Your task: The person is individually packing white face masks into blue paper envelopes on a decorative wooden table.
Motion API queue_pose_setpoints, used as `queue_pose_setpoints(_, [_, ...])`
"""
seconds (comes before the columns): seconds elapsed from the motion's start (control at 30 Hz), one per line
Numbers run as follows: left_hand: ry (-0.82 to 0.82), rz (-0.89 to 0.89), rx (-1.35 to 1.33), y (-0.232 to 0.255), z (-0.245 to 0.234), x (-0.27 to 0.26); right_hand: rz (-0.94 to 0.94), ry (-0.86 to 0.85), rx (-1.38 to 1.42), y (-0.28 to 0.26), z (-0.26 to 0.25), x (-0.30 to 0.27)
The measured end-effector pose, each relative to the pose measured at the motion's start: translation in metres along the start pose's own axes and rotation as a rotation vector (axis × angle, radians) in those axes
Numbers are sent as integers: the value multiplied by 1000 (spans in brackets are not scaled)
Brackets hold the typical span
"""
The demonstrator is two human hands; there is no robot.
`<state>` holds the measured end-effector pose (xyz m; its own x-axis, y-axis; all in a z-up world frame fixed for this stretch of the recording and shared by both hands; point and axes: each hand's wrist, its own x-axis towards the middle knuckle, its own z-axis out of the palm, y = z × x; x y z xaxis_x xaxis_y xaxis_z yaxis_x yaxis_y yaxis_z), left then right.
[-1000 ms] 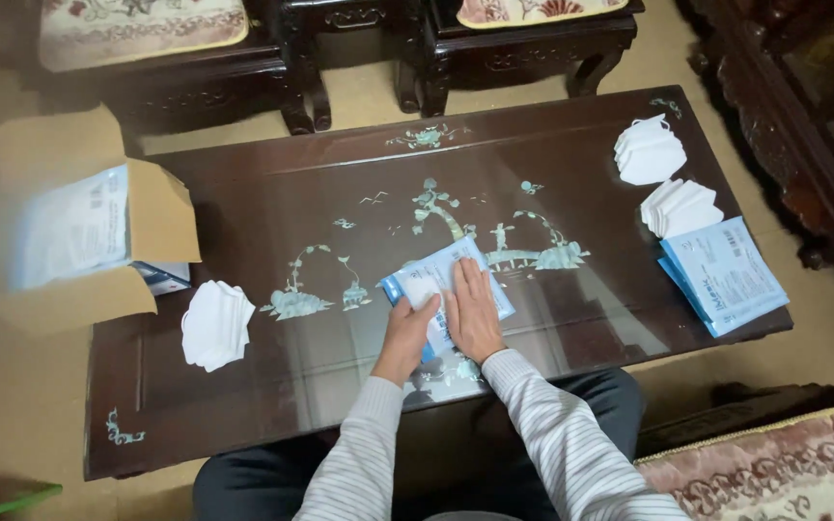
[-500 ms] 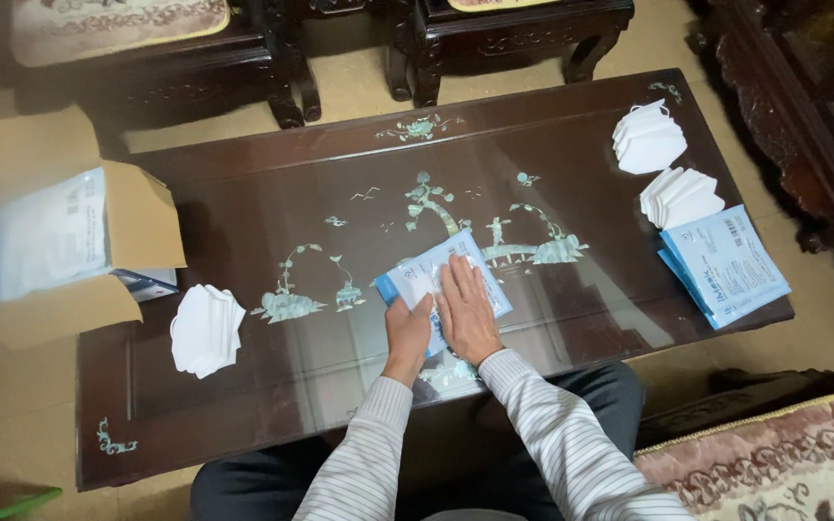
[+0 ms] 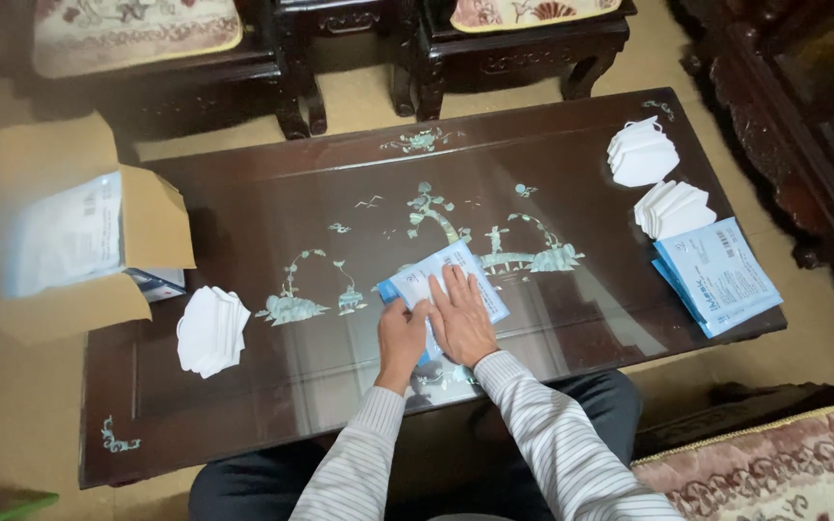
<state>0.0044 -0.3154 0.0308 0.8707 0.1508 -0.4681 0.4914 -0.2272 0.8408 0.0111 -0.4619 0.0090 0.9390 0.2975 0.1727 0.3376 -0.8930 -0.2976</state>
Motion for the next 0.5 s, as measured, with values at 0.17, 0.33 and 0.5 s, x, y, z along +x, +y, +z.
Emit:
queue_pose_setpoints(0.17, [161, 49, 183, 29, -43, -37, 17, -11, -25, -7, -5, 0])
queue_pose_setpoints(0.33, [261, 251, 164, -25, -42, -13, 31, 119, -175, 26, 6, -1])
queue_pose_setpoints(0.5, [247, 262, 43, -63, -28, 18, 6, 227, -419, 133, 14, -23])
